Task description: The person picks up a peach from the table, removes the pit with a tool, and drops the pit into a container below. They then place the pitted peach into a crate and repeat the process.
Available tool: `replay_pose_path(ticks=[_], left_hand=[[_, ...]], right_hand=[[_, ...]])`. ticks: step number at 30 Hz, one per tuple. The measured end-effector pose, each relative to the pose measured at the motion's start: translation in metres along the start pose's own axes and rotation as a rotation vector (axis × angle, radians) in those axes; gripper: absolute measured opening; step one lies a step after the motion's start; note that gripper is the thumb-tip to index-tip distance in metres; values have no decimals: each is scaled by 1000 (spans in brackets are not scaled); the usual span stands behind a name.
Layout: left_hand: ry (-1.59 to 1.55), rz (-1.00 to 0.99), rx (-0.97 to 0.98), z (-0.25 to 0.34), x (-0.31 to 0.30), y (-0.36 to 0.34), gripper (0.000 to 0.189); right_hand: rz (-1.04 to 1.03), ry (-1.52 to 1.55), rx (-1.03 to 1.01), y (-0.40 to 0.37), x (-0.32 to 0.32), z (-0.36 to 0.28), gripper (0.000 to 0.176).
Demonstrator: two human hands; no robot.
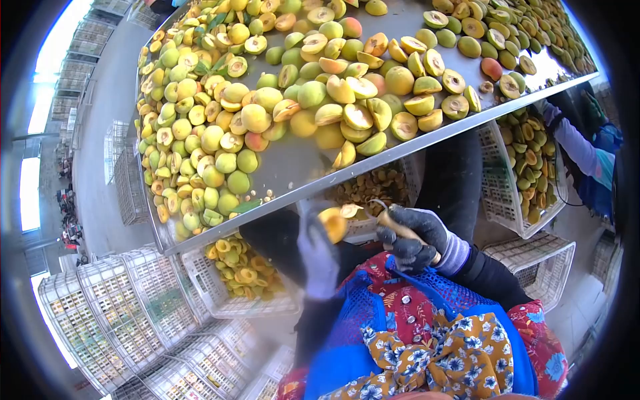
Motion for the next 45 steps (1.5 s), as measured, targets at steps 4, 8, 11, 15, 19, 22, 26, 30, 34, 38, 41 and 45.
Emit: replay_pose_path(ticks=[4,8,11,15,19,22,26,30,34,38,41,45], left_hand=[[1152,268,-117,-20,-118,-3,37],[1253,300,71,10,-107,31,32],[1307,192,424,60,-13,71,25],[1081,-225,343,23,77,113,53],[778,-250,280,29,74,116,50],[644,-286,382,40,64,106,39],[111,-303,283,36,40,94,35],[175,-357,561,64,30,44,41],[280,-429,706,85,40,8,51],[-450,-440,24,41,42,6,55],[-454,-373,-191,-8,68,-3,46],[-156,-330,14,17,55,-2,52]], right_hand=[[313,-160,-216,-22,-33,-36,39],[401,-356,-275,-17,-44,-45,37],[404,-372,-286,-14,-36,-40,35],[442,-475,-339,-24,-26,-42,38],[468,-572,-380,-32,-15,-44,40],[458,-676,-405,-32,-1,-44,41],[418,-812,-473,-34,17,-49,41],[521,-954,-591,-26,37,-58,39],[501,-1062,-660,-16,28,-72,34],[514,-1107,-644,-23,38,-59,32],[550,-1373,-759,-13,20,-63,32],[615,-1899,-897,-26,40,-44,28]])
Point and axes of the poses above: each hand's wrist, its own y-axis towards the middle knuckle, its own x-axis out of the palm, z = x × y, the point moved 7 cm from there along y, towards the middle knuckle, and after that the axes turned 13 degrees about y, right-handed, at the moved point
